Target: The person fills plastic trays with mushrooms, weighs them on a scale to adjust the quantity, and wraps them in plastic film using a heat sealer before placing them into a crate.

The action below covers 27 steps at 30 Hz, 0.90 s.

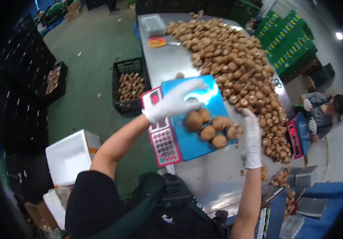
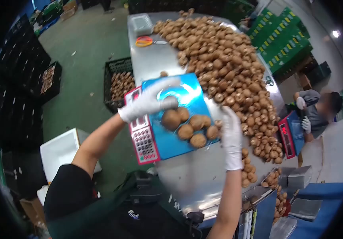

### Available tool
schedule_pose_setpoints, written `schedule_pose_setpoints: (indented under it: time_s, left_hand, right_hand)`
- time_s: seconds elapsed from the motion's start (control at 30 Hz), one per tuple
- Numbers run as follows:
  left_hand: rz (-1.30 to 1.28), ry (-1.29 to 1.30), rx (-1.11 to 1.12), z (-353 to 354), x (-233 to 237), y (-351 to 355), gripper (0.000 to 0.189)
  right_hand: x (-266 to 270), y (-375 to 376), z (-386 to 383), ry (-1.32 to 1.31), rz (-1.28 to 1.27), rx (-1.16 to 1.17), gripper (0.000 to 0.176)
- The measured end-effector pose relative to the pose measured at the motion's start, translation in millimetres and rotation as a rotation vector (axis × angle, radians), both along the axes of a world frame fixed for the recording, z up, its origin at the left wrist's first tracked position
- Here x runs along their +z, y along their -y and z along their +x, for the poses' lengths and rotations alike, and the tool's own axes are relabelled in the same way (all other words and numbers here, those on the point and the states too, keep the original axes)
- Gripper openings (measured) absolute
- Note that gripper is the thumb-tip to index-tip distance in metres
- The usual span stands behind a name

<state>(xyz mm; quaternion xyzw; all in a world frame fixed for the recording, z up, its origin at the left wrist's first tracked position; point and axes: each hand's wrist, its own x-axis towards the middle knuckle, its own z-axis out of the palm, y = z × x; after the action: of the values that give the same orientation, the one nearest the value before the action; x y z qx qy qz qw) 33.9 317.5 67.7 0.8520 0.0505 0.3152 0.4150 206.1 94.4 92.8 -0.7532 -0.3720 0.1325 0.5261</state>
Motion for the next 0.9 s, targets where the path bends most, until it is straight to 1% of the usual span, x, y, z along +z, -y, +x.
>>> schedule_pose_setpoints:
  time_s: [0.03, 0.07, 0.1, 0.13, 0.17, 0.23, 0.3, 0.33, 0.4, 0.43, 0.47, 0.6, 0.63, 0.7, 0.77, 0.83, 0.9]
  left_hand:
    - [-0.133, 0.055, 0.02, -8.4, 7.3, -10.2, 0.035]
    - [-0.309, 0.099, 0.05, -20.4, 20.8, -16.0, 0.033]
    - [-0.48, 0.156, 0.084, -32.2, 30.0, -23.7, 0.032]
    - [-0.493, 0.171, 0.165, -42.6, 30.2, -37.4, 0.032]
    - [-0.504, 0.191, 0.239, -52.2, 29.8, -49.8, 0.032]
    - [-0.536, 0.215, 0.352, -68.1, 26.6, -60.6, 0.032]
    - [-0.607, 0.206, 0.385, -79.0, 18.0, -69.6, 0.032]
    - [-0.61, 0.188, 0.411, -81.5, 16.0, -70.1, 0.032]
    - [-0.6, 0.164, 0.42, -83.9, 14.3, -68.6, 0.031]
    - [-0.578, 0.141, 0.427, -83.3, 9.7, -69.7, 0.03]
    - [-0.618, 0.167, 0.383, -80.7, 5.7, -70.1, 0.031]
    - [-0.558, 0.069, 0.38, -65.2, -9.5, -71.4, 0.032]
    - [-0.493, 0.032, 0.38, -63.8, -4.3, -65.8, 0.033]
    - [-0.499, -0.018, 0.336, -57.4, -5.1, -59.8, 0.033]
    - [-0.472, -0.039, 0.322, -55.5, -1.2, -53.8, 0.034]
    - [-0.41, -0.152, 0.278, -54.0, 4.1, -49.9, 0.034]
    - [-0.358, -0.133, 0.285, -50.7, 1.5, -48.6, 0.034]
  right_hand:
    - [-3.1, 11.2, 9.8, 0.046, -0.024, -0.04, 0.039]
    - [-3.3, 23.2, 15.5, -0.007, 0.008, -0.044, 0.037]
    - [-12.3, 35.5, 25.3, -0.048, -0.039, -0.09, 0.044]
    - [-20.1, 47.8, 31.5, -0.127, -0.02, -0.093, 0.046]
    - [-26.0, 59.8, 34.4, -0.136, -0.049, -0.154, 0.048]
    - [-35.6, 76.5, 34.7, -0.109, -0.06, -0.108, 0.049]
    - [-42.7, 86.9, 32.1, -0.243, -0.091, -0.165, 0.049]
    - [-45.2, 89.1, 30.4, -0.238, -0.092, -0.151, 0.049]
    - [-48.8, 89.2, 27.1, -0.331, -0.121, -0.186, 0.049]
    - [-50.0, 87.2, 26.0, -0.324, -0.122, -0.177, 0.049]
    - [-51.3, 86.2, 24.8, -0.318, -0.154, -0.158, 0.049]
    - [-53.6, 77.0, 15.3, -0.304, -0.19, -0.152, 0.046]
    - [-52.6, 74.5, 11.5, -0.302, -0.199, -0.147, 0.046]
    - [-54.7, 72.6, 10.6, -0.28, -0.201, -0.137, 0.045]
    - [-55.2, 72.1, 9.5, -0.32, -0.252, -0.148, 0.044]
    - [-57.7, 71.9, 7.6, -0.346, -0.229, -0.16, 0.043]
    - [-64.0, 71.0, 5.7, -0.353, -0.218, -0.151, 0.041]
